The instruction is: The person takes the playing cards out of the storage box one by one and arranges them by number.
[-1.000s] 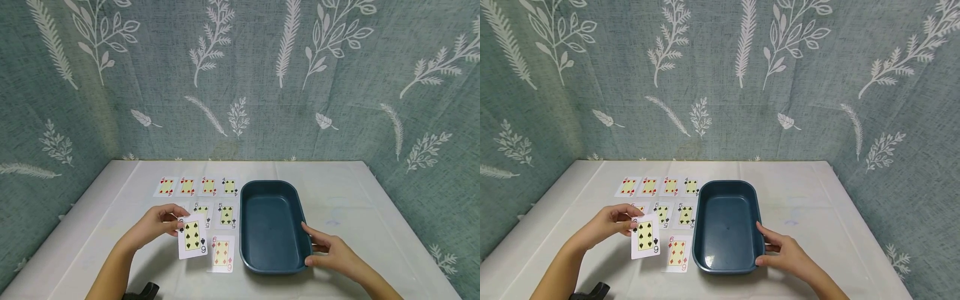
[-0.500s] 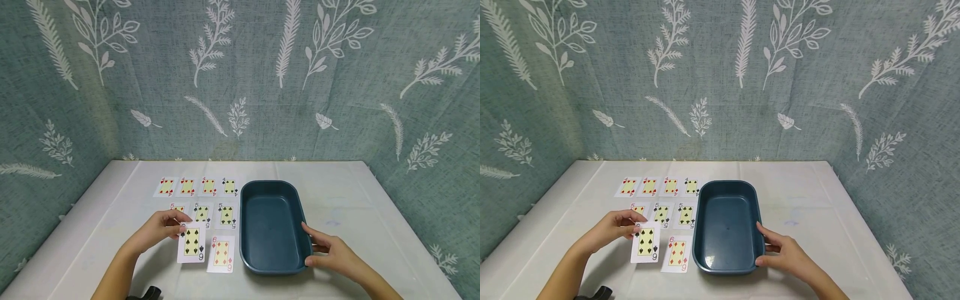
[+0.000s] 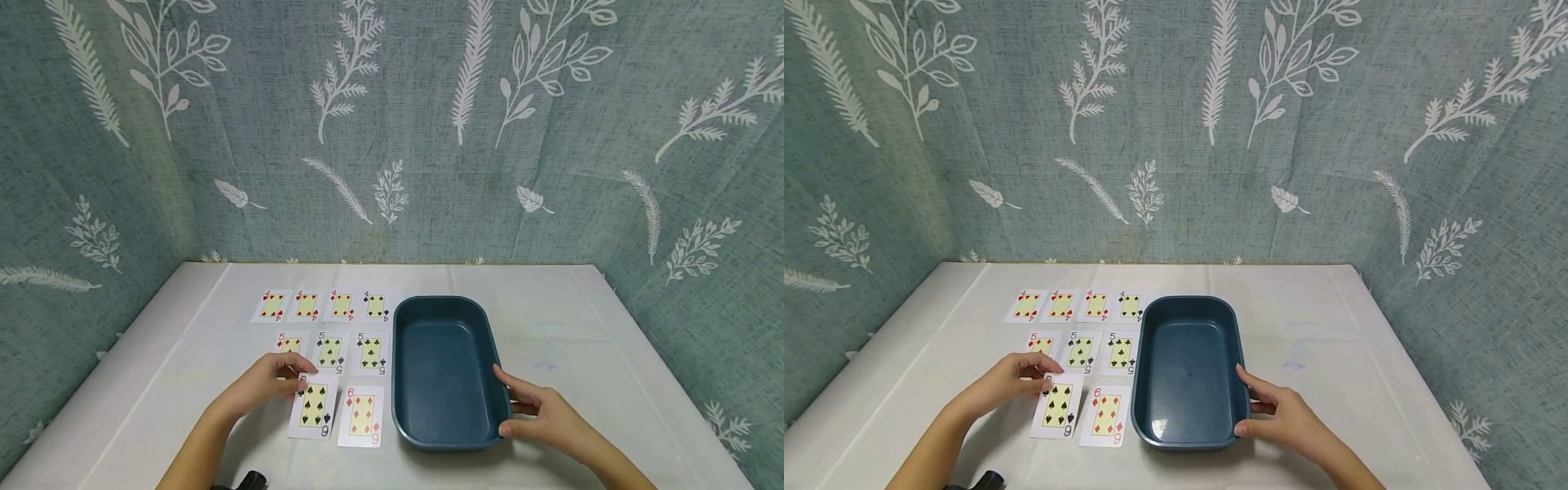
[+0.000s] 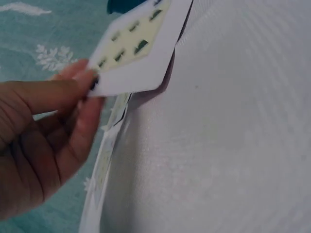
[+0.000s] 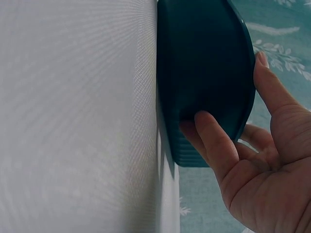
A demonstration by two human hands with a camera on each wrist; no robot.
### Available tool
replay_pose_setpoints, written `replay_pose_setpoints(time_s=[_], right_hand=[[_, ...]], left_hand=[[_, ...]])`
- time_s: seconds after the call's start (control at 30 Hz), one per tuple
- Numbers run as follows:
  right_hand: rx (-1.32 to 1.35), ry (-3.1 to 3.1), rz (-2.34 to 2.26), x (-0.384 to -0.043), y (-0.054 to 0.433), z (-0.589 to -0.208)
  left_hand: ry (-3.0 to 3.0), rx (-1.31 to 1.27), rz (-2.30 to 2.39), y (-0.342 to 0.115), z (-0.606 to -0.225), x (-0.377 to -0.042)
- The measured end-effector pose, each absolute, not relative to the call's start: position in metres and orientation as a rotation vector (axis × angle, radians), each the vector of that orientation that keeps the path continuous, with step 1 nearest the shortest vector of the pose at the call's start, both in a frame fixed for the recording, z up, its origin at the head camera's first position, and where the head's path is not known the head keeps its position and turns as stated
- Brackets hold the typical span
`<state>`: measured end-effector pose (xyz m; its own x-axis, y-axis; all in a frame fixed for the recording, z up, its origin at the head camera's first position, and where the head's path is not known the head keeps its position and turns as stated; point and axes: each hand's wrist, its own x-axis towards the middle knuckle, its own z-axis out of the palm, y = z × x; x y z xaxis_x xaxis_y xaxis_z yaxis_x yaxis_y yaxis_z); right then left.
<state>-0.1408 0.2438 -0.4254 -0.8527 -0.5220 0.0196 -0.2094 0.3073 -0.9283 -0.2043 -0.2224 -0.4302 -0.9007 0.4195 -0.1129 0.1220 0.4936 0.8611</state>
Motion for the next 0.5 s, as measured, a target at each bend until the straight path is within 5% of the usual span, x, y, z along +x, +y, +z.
replay_pose_setpoints(time_s=[0.5], right_hand=[[-0.664,2.263,-1.582,-0.141,0.245,-0.428]], left_hand=[[2.475,0.409,1.315,-0.218,-0.443,-0.204]])
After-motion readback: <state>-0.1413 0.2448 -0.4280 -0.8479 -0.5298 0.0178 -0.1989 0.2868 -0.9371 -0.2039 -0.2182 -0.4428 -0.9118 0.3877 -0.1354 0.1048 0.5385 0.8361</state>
